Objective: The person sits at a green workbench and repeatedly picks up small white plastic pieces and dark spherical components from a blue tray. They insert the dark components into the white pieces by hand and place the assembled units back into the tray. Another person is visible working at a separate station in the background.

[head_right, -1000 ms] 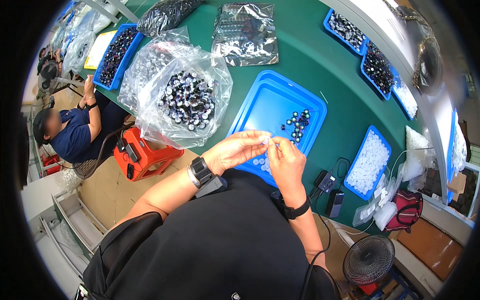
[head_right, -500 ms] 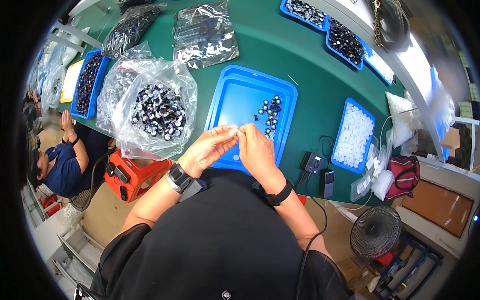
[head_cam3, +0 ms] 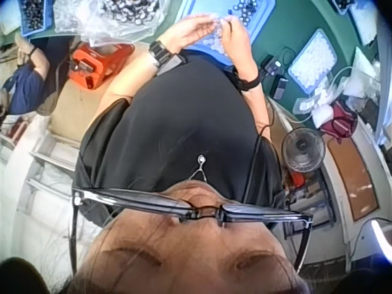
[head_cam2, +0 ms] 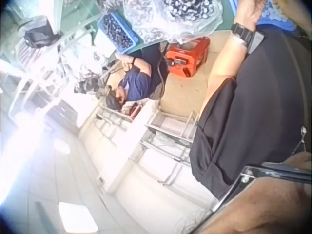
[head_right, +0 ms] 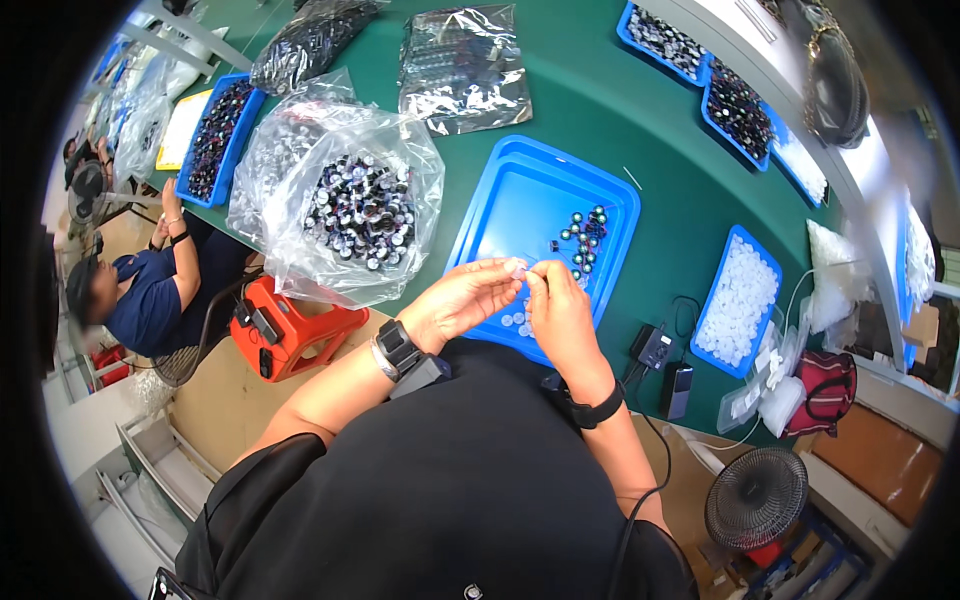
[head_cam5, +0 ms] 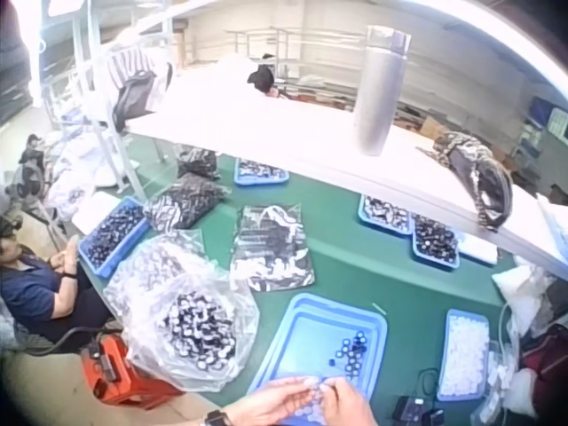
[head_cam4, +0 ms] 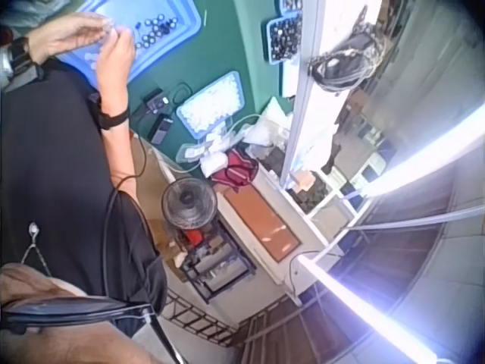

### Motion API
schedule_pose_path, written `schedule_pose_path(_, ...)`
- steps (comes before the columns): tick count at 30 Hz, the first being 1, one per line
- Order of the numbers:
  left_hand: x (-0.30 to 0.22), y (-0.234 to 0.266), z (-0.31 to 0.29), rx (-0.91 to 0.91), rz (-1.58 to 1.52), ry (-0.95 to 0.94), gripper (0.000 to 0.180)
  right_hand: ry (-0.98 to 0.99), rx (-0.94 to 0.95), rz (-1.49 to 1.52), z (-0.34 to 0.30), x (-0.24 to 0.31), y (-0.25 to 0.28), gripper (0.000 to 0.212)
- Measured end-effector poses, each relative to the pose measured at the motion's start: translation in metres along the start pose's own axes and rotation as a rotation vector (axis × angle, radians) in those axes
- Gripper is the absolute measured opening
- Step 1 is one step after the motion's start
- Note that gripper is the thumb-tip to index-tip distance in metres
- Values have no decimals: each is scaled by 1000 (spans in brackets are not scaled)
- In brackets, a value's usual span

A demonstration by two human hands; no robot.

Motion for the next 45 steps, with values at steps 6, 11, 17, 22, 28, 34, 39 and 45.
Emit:
schedule_pose_path(6, 1, 2, 0, 34, -63, 45, 16, 48, -35, -63, 1, -1, -2, 6)
schedule_pose_path(11, 2, 5, 3, 37, -92, 55, 18, 119, -106, -161, 2, -5, -4, 8)
schedule_pose_path(17, 3, 5, 4, 37, -116, 59, 18, 186, -184, -224, 1, 1, -4, 10)
schedule_pose_path(22, 4, 6, 4, 26, -48, 48, 18, 255, -191, -286, 1, -3, -8, 8)
schedule_pose_path(28, 2, 1, 2, -30, 46, -22, 19, 45, -26, -36, 1, -7, -10, 6)
schedule_pose_path(34, 0, -2, 0, 4, 177, -94, 22, -71, 76, 169, 3, -8, -5, 3)
schedule_pose_path(39, 3, -4, 1, 21, 336, -169, 24, -18, 36, 163, 2, -13, -9, 3)
schedule_pose_path(45, 4, -1, 6, 18, 500, -249, 23, -95, 13, 237, 1, -10, -13, 10)
Point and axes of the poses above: each hand's wrist, its own z-axis towards the middle knuckle, its own y-axis out of the back of the hand, x = y × z, the point moved 1 cm from there along z, towards the middle knuckle, and after that the axes turned 11 degrees about -z, right-handed, at the moved point
